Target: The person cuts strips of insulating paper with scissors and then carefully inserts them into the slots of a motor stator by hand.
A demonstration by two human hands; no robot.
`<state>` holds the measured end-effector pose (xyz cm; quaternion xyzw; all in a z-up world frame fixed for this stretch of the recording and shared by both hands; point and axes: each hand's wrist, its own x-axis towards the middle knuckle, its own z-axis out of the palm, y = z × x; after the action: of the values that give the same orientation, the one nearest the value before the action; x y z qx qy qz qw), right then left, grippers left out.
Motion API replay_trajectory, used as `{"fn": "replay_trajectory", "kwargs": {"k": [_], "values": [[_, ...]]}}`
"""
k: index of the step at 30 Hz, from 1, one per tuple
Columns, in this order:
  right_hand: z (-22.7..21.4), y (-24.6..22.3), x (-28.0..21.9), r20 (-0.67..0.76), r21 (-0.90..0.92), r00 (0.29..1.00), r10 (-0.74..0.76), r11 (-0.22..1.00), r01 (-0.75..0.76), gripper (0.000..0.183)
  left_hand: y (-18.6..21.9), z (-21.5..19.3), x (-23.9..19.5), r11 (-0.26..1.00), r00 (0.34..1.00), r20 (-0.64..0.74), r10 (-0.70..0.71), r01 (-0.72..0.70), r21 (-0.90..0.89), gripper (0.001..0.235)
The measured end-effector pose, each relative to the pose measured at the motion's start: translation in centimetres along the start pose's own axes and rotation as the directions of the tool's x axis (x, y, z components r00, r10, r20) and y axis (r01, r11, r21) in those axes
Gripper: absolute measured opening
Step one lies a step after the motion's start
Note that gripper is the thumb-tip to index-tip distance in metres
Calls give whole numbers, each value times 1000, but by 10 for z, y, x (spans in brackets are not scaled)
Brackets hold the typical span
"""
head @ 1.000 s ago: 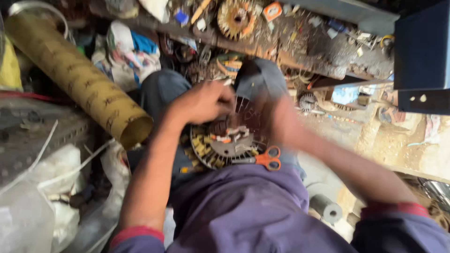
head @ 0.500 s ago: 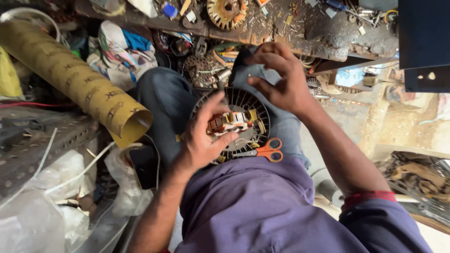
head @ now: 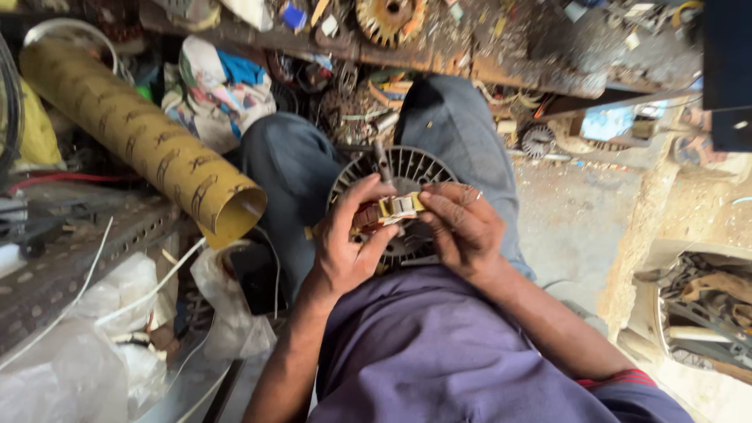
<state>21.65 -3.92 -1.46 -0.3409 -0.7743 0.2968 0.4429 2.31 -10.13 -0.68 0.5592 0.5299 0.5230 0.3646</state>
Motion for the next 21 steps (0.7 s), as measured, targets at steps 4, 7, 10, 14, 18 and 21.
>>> {"fn": "replay_trajectory", "kwargs": {"k": [4, 7, 10, 14, 18, 21], "values": [[-13, -5, 10, 84, 32, 996, -41, 999, 38, 24, 16, -9, 14, 888, 946, 3, 323, -305, 345, 40], [-21, 2, 15, 185, 182, 981, 54, 979, -89, 17, 16, -11, 15, 831, 927, 45, 371, -353, 429, 30], [-17, 10, 9, 220, 236, 958, 186, 942, -237, 16, 5, 0, 13, 832, 921, 46, 386, -370, 414, 26], [-4, 13, -8, 158, 327, 938, 308, 880, -344, 19, 6, 9, 3, 824, 913, -6, 408, -365, 433, 24], [-6, 23, -18, 181, 317, 950, 255, 899, -301, 20, 0, 3, 8, 889, 936, 7, 351, -336, 312, 22], [-18, 50, 17, 589, 624, 740, 324, 400, -672, 17, -3, 4, 9, 905, 939, -4, 343, -329, 269, 22]]}}
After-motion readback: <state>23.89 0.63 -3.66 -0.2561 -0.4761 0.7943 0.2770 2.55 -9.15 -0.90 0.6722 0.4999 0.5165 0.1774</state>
